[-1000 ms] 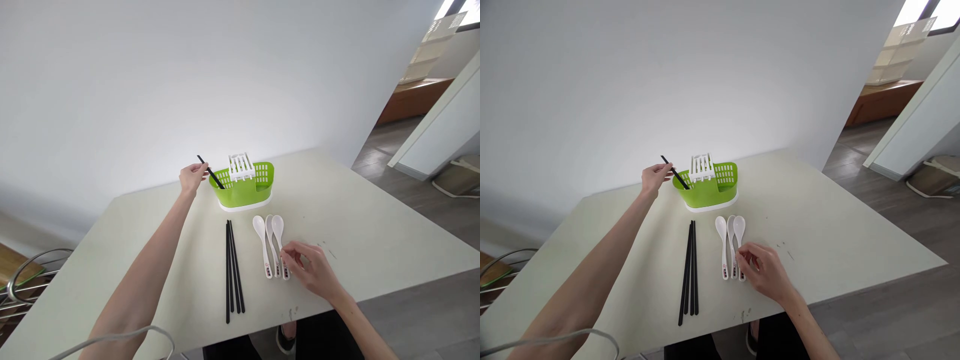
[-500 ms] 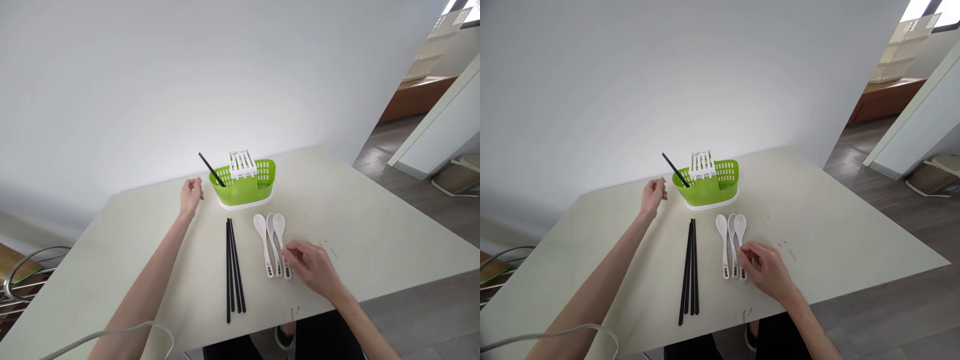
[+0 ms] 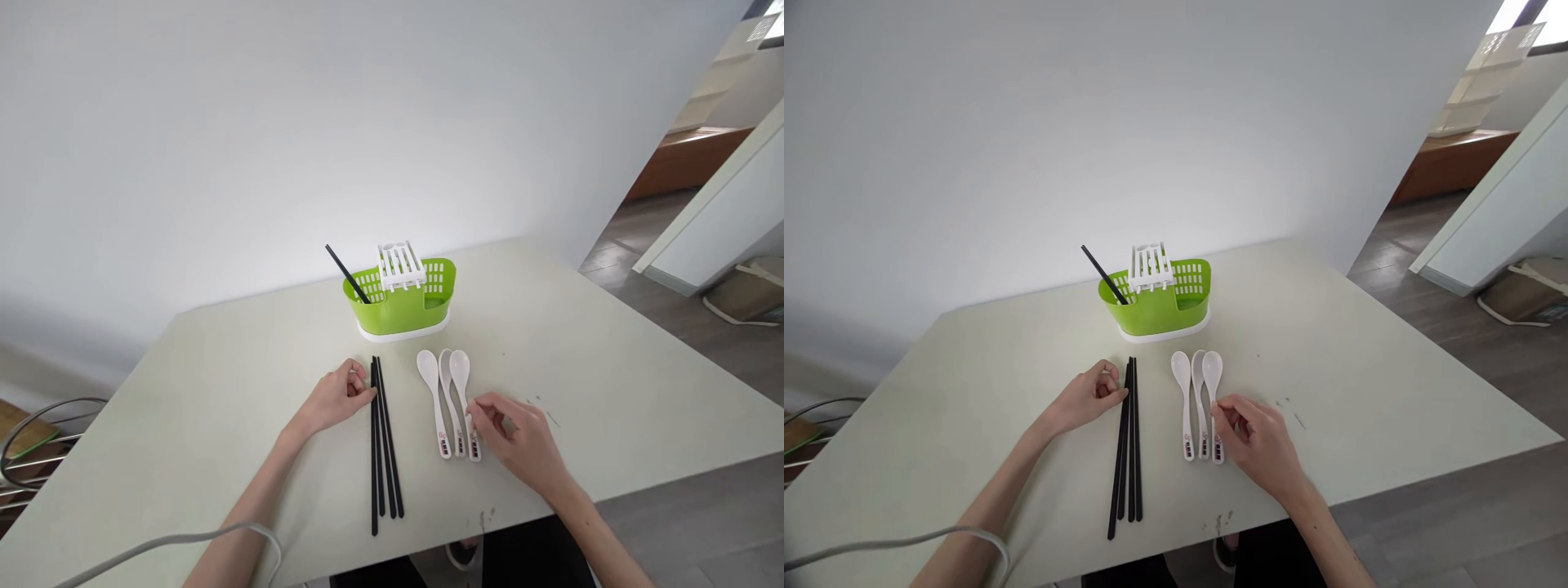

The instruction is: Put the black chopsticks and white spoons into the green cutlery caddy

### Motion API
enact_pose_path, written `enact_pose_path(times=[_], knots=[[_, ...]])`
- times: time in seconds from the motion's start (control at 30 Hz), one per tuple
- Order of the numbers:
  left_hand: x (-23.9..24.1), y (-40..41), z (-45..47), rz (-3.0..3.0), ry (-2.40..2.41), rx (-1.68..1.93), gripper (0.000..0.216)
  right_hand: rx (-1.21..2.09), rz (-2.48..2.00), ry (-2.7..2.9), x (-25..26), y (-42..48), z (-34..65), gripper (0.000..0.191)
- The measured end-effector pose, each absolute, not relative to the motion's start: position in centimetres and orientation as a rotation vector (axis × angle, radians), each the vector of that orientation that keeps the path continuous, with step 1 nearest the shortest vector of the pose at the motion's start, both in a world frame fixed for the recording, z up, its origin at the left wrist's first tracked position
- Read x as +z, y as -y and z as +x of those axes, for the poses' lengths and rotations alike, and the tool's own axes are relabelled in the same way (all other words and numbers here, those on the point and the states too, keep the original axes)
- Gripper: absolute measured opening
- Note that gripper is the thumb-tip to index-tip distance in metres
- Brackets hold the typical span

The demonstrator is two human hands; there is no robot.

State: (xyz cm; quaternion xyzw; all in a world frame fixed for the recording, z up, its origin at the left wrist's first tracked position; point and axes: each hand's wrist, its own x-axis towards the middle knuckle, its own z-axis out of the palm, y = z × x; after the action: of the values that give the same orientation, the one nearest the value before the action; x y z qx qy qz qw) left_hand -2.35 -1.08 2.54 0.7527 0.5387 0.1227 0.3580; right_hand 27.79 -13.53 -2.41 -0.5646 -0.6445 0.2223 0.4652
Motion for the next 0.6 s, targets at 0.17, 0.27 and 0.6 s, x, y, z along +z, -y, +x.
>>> enact_pose_path(times=[0.17,0.27,0.6], knots=[[2.7,2.6,-2.5,1.942,-1.445,0.310,0.025,0.553,-1.424,1.574,-2.6,13.6,27.8,0.028],[2.8,3.1,-2.3,1.961,-1.460,0.324,0.025,0.547,-1.437,1.579,-2.6,13.5,27.9,0.029],[3.1,3.8,-1.3,2.029,-1.556,0.282,0.022,0.550,-1.436,1.601,-2.4,13.6,27.9,0.031]])
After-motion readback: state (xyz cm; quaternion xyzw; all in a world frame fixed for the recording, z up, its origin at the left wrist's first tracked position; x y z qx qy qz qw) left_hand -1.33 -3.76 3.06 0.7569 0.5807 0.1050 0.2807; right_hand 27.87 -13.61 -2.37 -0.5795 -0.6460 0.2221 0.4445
